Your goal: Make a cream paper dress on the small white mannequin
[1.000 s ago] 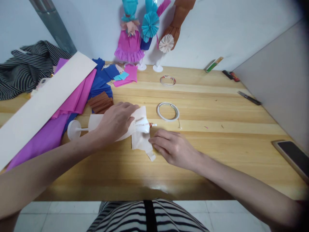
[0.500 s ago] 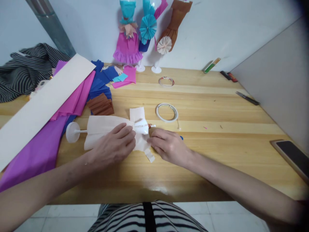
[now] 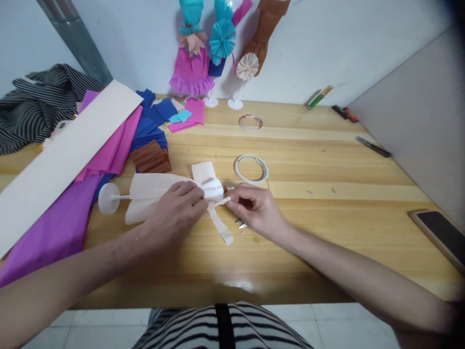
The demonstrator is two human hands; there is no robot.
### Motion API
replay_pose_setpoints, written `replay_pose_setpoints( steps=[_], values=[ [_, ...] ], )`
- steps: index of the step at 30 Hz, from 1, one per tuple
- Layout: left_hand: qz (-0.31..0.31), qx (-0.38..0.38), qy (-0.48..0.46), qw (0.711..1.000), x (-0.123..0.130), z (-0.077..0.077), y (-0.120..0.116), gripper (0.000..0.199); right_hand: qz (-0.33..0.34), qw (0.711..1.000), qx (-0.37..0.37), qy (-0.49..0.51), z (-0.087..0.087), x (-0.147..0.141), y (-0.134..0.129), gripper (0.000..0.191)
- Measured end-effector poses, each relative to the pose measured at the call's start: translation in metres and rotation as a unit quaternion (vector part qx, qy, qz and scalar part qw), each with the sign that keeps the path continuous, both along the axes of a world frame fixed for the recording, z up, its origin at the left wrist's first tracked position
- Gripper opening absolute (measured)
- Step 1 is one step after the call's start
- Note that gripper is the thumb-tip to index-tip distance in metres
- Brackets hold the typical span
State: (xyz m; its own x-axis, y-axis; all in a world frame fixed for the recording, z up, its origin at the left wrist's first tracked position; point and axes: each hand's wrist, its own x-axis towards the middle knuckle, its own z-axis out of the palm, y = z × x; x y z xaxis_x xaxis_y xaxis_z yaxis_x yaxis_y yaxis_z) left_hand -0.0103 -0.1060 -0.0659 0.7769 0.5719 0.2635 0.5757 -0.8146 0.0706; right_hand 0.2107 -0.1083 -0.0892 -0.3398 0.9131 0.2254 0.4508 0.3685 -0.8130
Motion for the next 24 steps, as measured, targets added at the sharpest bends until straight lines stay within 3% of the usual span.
replay_pose_setpoints(
  steps=[6, 11, 24],
  values=[
    [0.065, -0.043, -0.077, 0.994, 0.007, 0.002, 0.009, 0.024, -0.010, 1.000, 0.015, -0.016, 0.004, -0.003, 0.006, 0.023],
    [0.080, -0.045, -0.133, 0.987, 0.007, -0.001, 0.011, 0.024, -0.013, 0.998, 0.063, -0.018, 0.000, -0.003, 0.012, 0.015],
    [0.091, -0.054, -0.128, 0.986, 0.009, -0.001, 0.016, 0.022, -0.041, 0.998, 0.049, 0.011, 0.003, -0.006, 0.018, 0.012]
  ],
)
